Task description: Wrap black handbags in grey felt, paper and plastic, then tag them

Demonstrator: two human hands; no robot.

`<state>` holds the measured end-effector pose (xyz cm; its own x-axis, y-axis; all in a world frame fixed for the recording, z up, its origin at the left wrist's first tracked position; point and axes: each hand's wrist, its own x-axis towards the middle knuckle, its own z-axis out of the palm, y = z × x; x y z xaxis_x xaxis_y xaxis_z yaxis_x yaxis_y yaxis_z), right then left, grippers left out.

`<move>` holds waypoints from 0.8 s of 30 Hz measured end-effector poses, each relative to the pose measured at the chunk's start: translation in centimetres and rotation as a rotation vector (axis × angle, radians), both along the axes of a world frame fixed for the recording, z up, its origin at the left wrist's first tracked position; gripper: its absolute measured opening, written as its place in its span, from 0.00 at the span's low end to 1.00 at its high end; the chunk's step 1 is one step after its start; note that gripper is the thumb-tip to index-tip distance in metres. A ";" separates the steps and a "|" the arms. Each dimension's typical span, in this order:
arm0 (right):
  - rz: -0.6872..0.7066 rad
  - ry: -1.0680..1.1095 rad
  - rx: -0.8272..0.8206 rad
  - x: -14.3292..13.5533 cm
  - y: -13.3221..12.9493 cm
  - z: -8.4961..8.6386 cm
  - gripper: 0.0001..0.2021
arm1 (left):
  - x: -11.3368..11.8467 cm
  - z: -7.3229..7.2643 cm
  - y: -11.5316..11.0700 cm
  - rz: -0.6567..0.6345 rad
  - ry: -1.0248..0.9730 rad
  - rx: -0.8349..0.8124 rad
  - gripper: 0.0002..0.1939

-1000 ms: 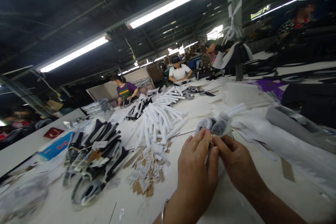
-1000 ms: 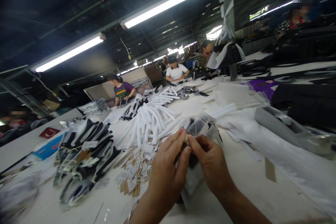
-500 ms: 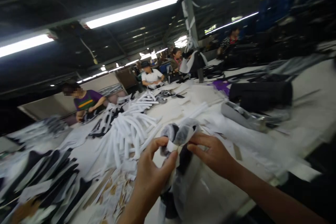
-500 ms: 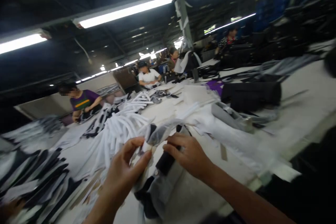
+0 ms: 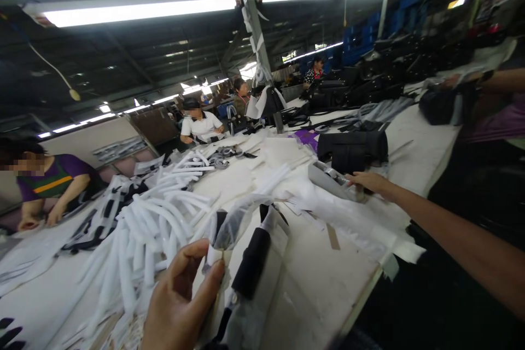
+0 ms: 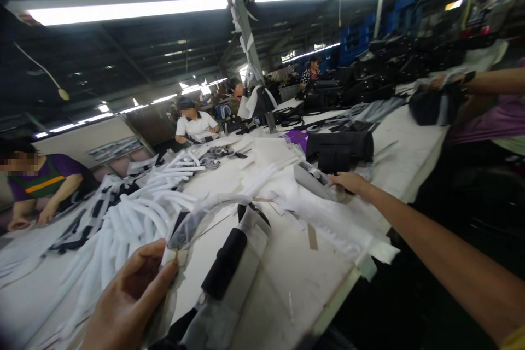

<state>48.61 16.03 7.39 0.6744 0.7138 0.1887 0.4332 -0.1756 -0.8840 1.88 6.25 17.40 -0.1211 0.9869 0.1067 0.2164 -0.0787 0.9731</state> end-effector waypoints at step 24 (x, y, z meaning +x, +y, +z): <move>0.123 0.276 -0.035 -1.2 -8.5 -0.8 0.12 | -0.6 -0.7 0.2 -0.015 -0.018 0.030 0.31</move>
<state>47.42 7.50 6.57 0.6049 0.7962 -0.0160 0.1974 -0.1694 -0.9656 1.28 6.42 16.68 -0.1086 0.9850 0.1338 0.1975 -0.1105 0.9741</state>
